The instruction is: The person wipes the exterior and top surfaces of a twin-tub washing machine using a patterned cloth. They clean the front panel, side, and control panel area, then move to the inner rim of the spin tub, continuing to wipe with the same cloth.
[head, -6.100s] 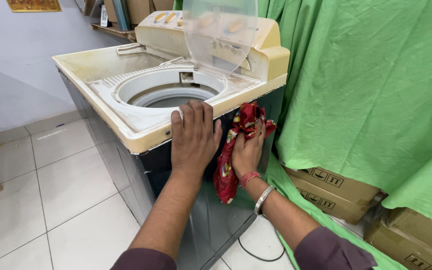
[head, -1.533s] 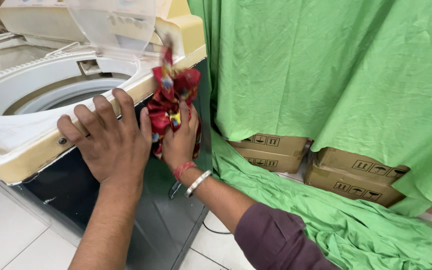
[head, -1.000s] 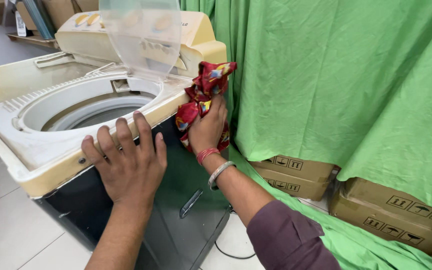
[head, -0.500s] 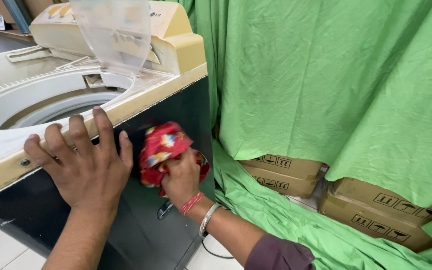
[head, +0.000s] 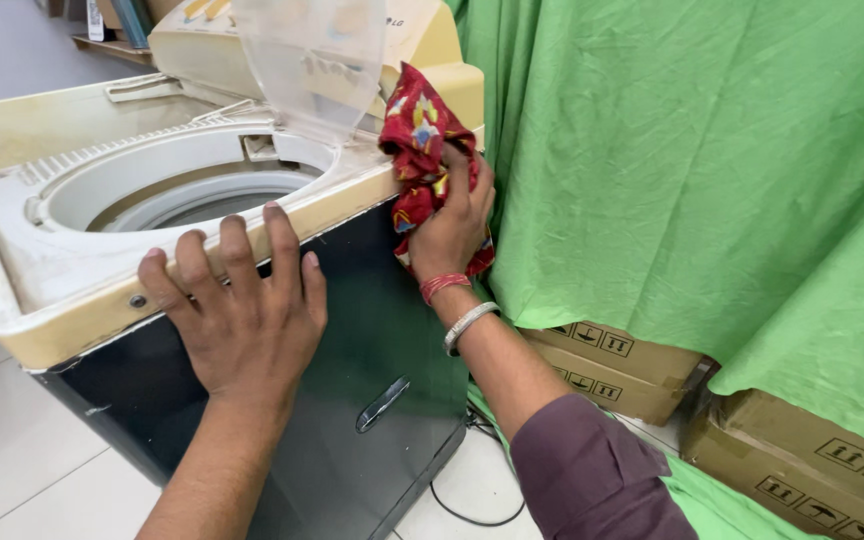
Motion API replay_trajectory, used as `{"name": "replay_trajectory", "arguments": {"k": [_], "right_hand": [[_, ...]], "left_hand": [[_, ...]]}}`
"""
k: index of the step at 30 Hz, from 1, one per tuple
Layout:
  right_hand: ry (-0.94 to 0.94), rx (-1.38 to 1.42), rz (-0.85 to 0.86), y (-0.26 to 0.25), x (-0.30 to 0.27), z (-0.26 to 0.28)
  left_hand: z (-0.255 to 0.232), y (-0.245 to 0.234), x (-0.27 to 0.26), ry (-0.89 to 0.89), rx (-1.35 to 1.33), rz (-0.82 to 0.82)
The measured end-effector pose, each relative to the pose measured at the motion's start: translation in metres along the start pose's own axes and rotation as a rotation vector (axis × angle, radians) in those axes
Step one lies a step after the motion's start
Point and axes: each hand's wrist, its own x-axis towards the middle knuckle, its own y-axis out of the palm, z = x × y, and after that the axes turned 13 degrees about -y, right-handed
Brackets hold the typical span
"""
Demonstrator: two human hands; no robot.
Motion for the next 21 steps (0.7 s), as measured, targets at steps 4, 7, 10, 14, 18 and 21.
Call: {"name": "replay_trajectory", "arguments": {"k": [4,7,10,14,18,21], "right_hand": [[0.251,-0.094,0.028,0.010,-0.030,-0.025],[0.324,-0.102,0.072,0.008,-0.054,-0.027],[0.254,-0.169,0.121,0.000,-0.082,-0.006],[0.311,-0.332,0.540,-0.030,-0.101,0.028],[0.073,-0.083,0.800,-0.081,-0.123,0.076],[-0.309,0.143,0.834,-0.109,-0.151,0.101]], "left_hand": [[-0.001,0.001,0.000,-0.017,-0.013,0.030],[0.000,0.000,0.003,-0.011,-0.040,0.026],[0.007,-0.007,0.001,0.005,-0.091,0.048],[0.016,-0.016,0.002,0.062,-0.325,0.048],[0.027,-0.017,-0.007,0.404,-0.640,0.205],[0.027,-0.017,-0.020,0.652,-0.812,0.492]]}}
